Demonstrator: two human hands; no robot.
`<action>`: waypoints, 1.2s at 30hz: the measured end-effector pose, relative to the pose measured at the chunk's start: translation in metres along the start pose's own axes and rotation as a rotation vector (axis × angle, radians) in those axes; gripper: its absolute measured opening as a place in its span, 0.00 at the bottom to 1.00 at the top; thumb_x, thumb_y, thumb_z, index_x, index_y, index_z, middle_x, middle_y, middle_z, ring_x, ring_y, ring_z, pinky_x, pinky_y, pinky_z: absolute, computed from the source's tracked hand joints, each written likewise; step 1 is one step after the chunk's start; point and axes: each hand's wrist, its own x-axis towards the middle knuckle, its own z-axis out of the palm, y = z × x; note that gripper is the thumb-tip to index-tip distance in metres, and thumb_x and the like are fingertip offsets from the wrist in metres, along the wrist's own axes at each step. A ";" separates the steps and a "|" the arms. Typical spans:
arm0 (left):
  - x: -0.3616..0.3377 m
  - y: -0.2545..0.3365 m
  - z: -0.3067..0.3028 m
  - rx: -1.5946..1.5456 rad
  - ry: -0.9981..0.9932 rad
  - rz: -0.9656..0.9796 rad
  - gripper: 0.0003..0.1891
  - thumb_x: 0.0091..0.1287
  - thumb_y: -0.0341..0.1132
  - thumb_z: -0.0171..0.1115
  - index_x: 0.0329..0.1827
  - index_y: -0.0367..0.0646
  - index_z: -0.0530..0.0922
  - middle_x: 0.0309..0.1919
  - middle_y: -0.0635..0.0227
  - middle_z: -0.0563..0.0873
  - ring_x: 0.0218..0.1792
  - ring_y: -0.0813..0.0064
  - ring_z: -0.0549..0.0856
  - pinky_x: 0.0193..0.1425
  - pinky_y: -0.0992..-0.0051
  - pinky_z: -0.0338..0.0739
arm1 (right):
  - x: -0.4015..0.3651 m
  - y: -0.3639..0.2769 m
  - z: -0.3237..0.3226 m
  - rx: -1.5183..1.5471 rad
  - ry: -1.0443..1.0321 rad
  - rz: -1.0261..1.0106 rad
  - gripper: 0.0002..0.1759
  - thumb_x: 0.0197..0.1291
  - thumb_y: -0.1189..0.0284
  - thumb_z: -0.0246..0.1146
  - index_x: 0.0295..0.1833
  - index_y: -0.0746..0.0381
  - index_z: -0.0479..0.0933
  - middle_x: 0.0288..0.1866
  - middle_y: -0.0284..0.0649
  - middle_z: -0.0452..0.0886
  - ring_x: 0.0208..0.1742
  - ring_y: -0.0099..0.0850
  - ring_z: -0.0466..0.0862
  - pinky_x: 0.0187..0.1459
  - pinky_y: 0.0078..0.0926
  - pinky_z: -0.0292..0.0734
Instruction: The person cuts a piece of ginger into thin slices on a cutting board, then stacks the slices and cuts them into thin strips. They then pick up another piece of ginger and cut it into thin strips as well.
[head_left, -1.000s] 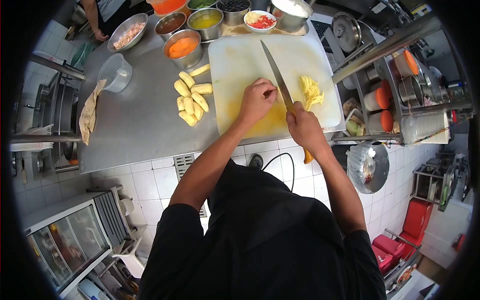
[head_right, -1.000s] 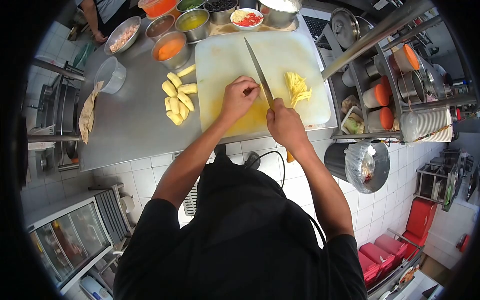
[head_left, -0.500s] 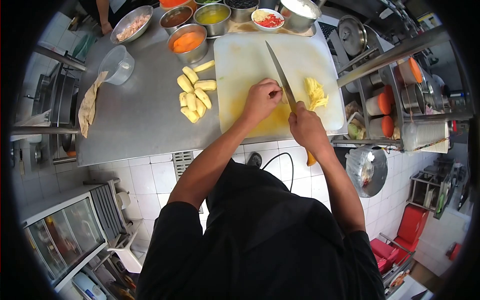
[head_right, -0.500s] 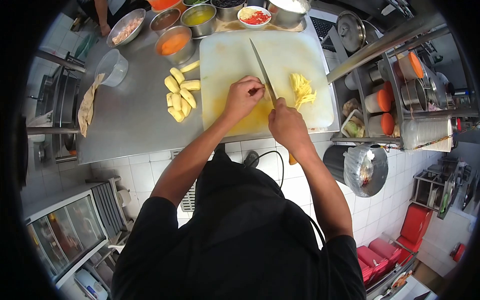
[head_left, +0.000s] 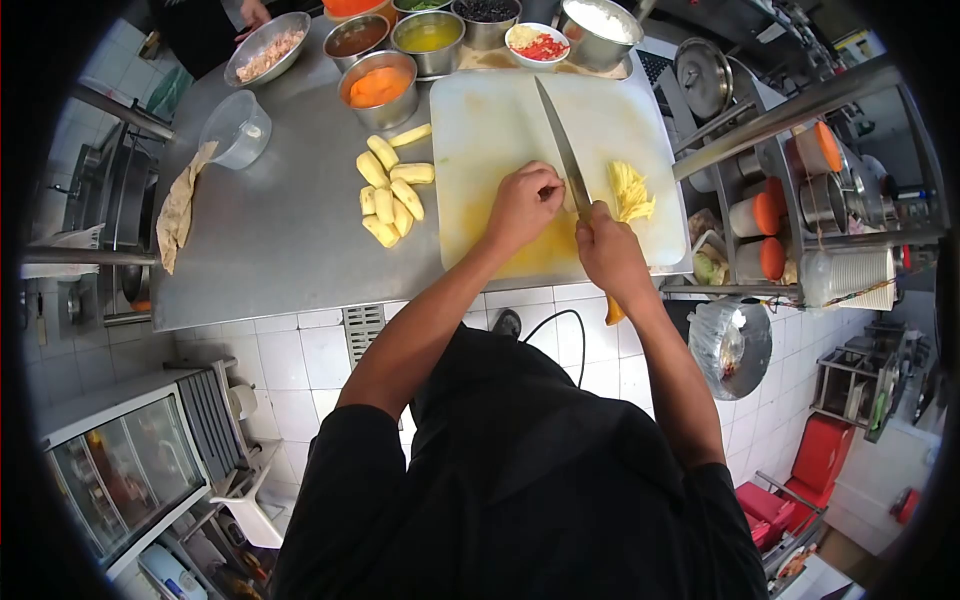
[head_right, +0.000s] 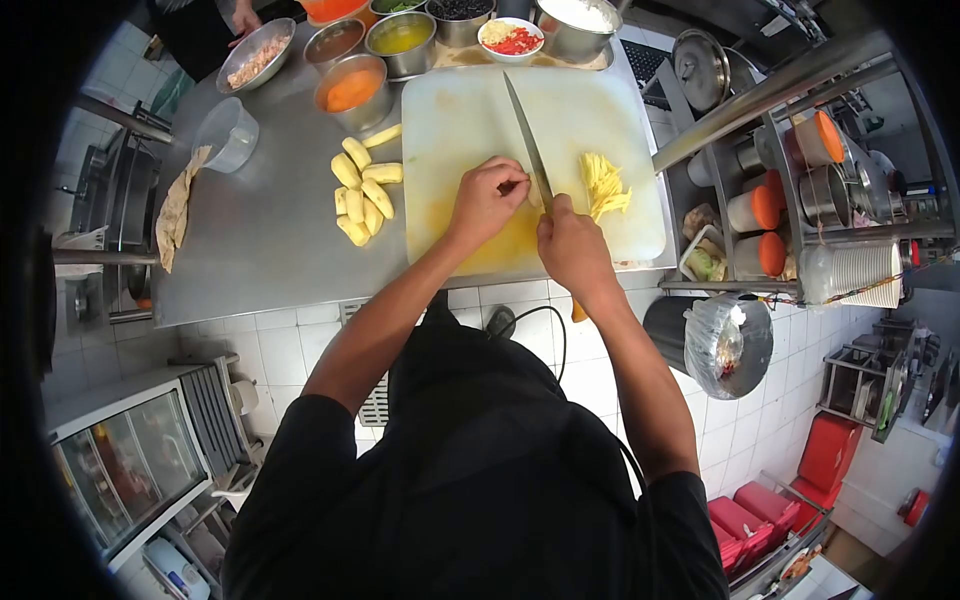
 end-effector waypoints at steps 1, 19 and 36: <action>-0.001 0.000 0.000 0.003 0.003 -0.001 0.03 0.63 0.24 0.70 0.37 0.32 0.86 0.39 0.63 0.89 0.30 0.72 0.88 0.36 0.75 0.83 | -0.002 -0.002 -0.003 0.006 0.011 -0.001 0.11 0.72 0.70 0.56 0.45 0.69 0.68 0.28 0.64 0.82 0.36 0.65 0.84 0.43 0.61 0.78; 0.000 0.001 0.000 0.018 -0.003 -0.007 0.03 0.62 0.24 0.70 0.36 0.33 0.86 0.38 0.64 0.89 0.29 0.71 0.87 0.34 0.74 0.81 | -0.006 -0.005 -0.004 -0.022 -0.025 0.005 0.12 0.72 0.70 0.55 0.45 0.70 0.68 0.29 0.66 0.82 0.37 0.66 0.84 0.45 0.62 0.77; 0.000 -0.002 0.001 -0.008 0.004 -0.001 0.02 0.62 0.25 0.69 0.33 0.34 0.85 0.37 0.60 0.89 0.31 0.62 0.88 0.37 0.68 0.83 | 0.017 0.004 0.010 -0.017 -0.061 0.027 0.13 0.70 0.70 0.54 0.46 0.73 0.70 0.34 0.68 0.84 0.41 0.66 0.85 0.49 0.59 0.80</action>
